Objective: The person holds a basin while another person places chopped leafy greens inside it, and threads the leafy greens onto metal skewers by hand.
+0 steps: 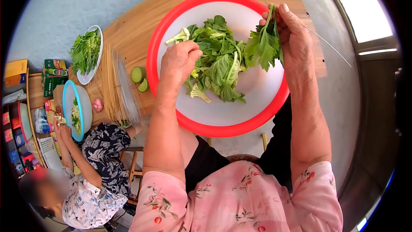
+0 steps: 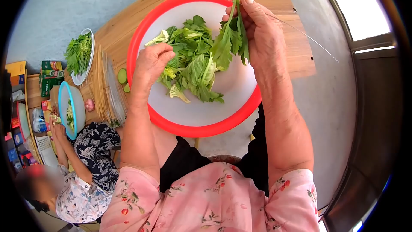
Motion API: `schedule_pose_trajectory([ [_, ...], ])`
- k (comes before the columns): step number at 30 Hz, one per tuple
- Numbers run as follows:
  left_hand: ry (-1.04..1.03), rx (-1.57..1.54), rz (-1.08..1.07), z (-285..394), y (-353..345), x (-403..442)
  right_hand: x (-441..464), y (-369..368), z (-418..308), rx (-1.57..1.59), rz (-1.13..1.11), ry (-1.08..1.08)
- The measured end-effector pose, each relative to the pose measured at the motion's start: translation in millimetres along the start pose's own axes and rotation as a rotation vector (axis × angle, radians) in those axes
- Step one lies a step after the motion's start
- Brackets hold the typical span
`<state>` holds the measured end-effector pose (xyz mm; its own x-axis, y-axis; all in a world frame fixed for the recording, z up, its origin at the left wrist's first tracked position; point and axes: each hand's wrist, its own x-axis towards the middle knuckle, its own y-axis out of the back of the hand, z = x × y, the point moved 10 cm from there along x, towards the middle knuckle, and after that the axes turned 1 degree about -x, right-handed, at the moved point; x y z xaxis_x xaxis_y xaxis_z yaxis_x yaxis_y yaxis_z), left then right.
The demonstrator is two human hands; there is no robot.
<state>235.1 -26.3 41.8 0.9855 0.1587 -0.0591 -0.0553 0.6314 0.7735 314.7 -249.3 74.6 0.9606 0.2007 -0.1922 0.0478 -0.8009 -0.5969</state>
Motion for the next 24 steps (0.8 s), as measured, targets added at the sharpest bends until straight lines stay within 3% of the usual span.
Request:
schedule_pose_trajectory([
  [1,0.0,0.004,0.002,-2,0,1,-1,3,0,-0.012,0.021,0.003],
  [3,-0.15,0.133,0.271,4,19,1,-2,5,-1,-0.023,0.039,0.007],
  [10,-0.075,0.48,0.076,-20,-11,14,-4,2,0,-0.022,0.012,-0.017],
  [12,0.14,0.314,-0.03,-42,-13,18,-3,3,1,-0.01,0.018,-0.021],
  [13,0.139,0.315,-0.028,-44,-11,19,-4,4,1,-0.02,0.021,-0.018],
  [15,0.218,-0.315,0.131,-57,6,19,-4,3,1,-0.025,0.018,-0.015],
  [16,0.218,-0.311,0.135,-56,9,18,-4,3,1,-0.038,0.017,-0.017],
  [18,0.312,-0.918,0.222,-62,15,10,-4,2,2,-0.046,0.009,-0.02],
  [24,0.159,-1.196,0.4,-42,49,-1,-5,-1,4,-0.053,-0.001,-0.012],
])
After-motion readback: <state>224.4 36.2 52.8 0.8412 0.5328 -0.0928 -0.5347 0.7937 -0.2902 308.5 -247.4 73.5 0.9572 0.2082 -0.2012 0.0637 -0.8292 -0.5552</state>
